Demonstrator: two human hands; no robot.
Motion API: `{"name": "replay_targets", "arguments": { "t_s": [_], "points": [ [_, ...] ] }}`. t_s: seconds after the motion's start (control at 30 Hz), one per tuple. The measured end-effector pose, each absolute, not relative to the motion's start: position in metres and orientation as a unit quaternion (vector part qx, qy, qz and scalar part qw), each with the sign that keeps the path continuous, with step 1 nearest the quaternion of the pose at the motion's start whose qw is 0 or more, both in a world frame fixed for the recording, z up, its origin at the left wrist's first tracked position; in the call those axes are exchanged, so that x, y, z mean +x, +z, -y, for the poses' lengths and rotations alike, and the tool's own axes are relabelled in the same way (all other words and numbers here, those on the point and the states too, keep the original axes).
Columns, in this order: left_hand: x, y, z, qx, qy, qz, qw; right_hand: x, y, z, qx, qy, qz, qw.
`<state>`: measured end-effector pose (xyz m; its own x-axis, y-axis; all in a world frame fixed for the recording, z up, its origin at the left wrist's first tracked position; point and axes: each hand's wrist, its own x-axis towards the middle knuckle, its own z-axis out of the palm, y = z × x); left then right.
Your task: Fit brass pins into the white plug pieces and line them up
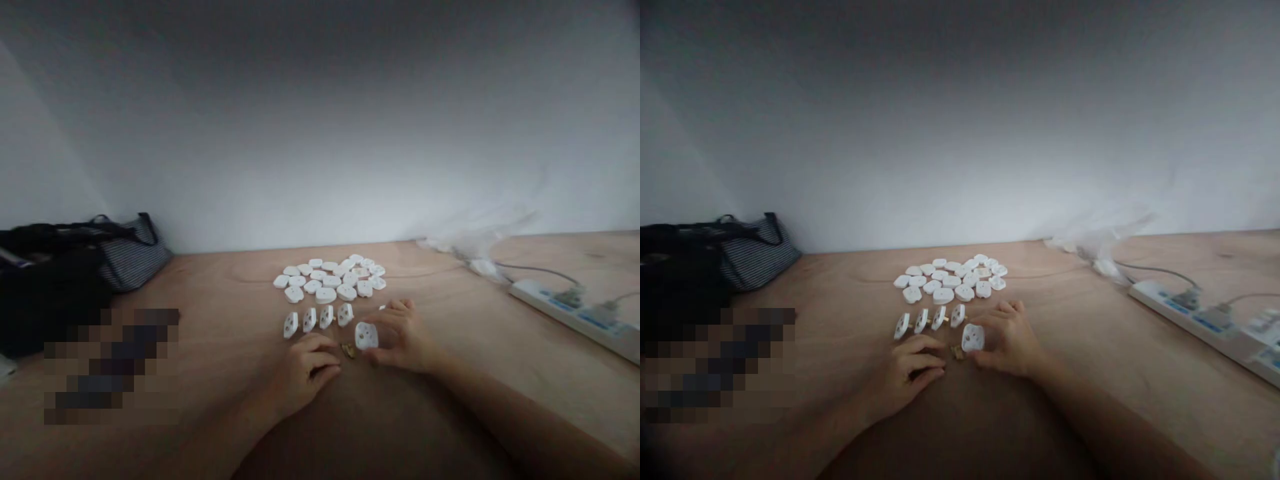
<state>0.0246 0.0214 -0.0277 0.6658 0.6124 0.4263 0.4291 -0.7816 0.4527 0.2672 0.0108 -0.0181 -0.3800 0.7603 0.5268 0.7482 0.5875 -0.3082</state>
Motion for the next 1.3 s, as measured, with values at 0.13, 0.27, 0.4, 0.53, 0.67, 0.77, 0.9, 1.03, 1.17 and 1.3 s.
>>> {"name": "replay_targets", "arguments": {
  "t_s": [0.13, 0.27, 0.4, 0.53, 0.67, 0.77, 0.9, 1.03, 1.17, 1.3],
  "points": [
    [0.021, -0.027, -0.023, 0.879, 0.282, -0.346, 0.169, 0.263, -0.015, -0.008, -0.447, 0.016, 0.836, 0.317],
    [0.023, -0.026, -0.024, 0.882, 0.27, -0.343, 0.18, 0.26, -0.014, -0.005, -0.443, 0.03, 0.844, 0.302],
    [0.025, -0.022, -0.022, 0.879, 0.274, -0.347, 0.181, 0.259, -0.015, -0.004, -0.428, 0.034, 0.85, 0.306],
    [0.026, -0.021, -0.019, 0.861, 0.299, -0.368, 0.181, 0.257, -0.017, -0.004, -0.412, 0.042, 0.852, 0.319],
    [0.028, -0.023, -0.017, 0.839, 0.363, -0.36, 0.188, 0.253, -0.017, -0.002, -0.398, 0.06, 0.858, 0.32],
    [0.029, -0.024, -0.016, 0.825, 0.422, -0.33, 0.179, 0.249, -0.017, 0.0, -0.393, 0.075, 0.858, 0.322],
    [0.029, -0.023, -0.015, 0.829, 0.458, -0.282, 0.157, 0.244, -0.019, 0.002, -0.4, 0.082, 0.846, 0.344],
    [0.03, -0.02, -0.015, 0.846, 0.457, -0.235, 0.14, 0.242, -0.02, 0.004, -0.397, 0.087, 0.844, 0.351],
    [0.031, -0.018, -0.015, 0.859, 0.447, -0.218, 0.122, 0.241, -0.019, 0.004, -0.392, 0.089, 0.848, 0.346],
    [0.031, -0.017, -0.015, 0.871, 0.438, -0.194, 0.109, 0.241, -0.02, 0.004, -0.387, 0.091, 0.85, 0.345]
  ]
}}
